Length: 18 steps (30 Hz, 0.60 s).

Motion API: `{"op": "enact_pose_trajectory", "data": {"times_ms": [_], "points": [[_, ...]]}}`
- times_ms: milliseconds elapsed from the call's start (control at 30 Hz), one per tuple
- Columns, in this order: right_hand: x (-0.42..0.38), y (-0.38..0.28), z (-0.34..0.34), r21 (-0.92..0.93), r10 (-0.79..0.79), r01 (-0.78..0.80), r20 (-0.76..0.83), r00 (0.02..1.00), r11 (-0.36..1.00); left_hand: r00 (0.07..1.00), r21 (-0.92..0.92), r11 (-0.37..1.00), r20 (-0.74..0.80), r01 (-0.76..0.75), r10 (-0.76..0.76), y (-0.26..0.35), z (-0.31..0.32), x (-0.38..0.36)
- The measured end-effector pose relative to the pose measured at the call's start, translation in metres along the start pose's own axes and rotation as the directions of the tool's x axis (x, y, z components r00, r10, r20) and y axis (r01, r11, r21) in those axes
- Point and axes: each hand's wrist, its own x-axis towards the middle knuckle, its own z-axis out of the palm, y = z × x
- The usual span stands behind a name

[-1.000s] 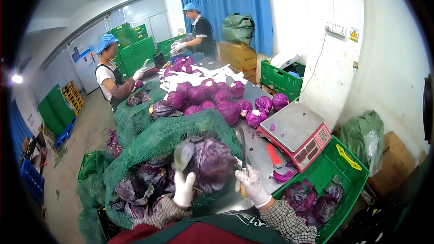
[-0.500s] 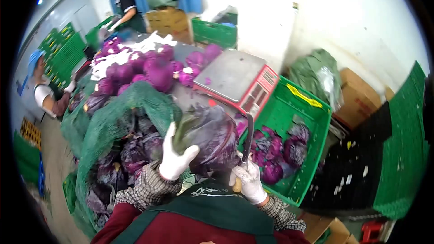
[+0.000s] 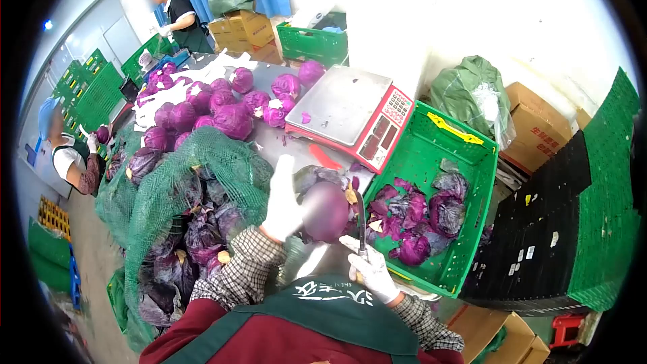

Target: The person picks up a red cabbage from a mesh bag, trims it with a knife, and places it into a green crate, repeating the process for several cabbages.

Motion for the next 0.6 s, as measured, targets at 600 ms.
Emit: {"op": "enact_pose_trajectory", "data": {"times_ms": [600], "points": [[0.011,-0.005,-0.015,-0.815,-0.397,0.178,-0.069,0.915,0.552,0.910,0.386,0.895,0.412,-0.225,0.052,0.001,0.037,-0.006]]}}
